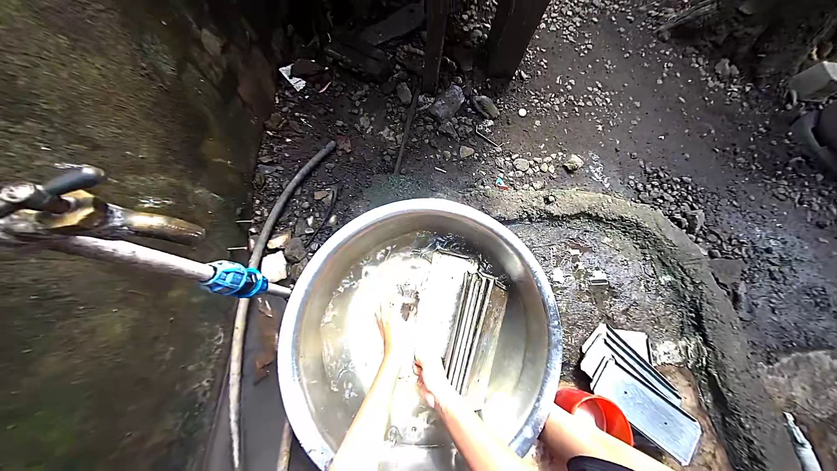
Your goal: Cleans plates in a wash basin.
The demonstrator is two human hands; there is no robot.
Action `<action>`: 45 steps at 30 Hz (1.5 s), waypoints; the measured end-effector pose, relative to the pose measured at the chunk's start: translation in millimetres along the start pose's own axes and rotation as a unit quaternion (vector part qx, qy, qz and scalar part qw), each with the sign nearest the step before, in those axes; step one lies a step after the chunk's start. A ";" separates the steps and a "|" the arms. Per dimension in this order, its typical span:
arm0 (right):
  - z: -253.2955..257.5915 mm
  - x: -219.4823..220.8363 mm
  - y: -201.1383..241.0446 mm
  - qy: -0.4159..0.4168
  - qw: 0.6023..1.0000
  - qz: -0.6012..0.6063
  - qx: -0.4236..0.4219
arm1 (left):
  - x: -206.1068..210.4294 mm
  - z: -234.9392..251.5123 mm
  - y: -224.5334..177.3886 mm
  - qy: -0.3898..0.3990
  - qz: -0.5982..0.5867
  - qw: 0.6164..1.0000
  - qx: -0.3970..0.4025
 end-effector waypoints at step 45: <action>-1.4 8.7 -1.0 -0.077 0.996 -0.014 -0.032 | -4.6 -87.5 56.1 -0.027 -0.009 0.999 -0.023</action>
Point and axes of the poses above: each hand's wrist, its own z-axis towards the middle knuckle, its own x-axis out of the palm, y = z × x, the point moved 5 cm from there along z, towards the middle knuckle, and after that the axes turned 7 degrees about y, right-handed, at the moved point
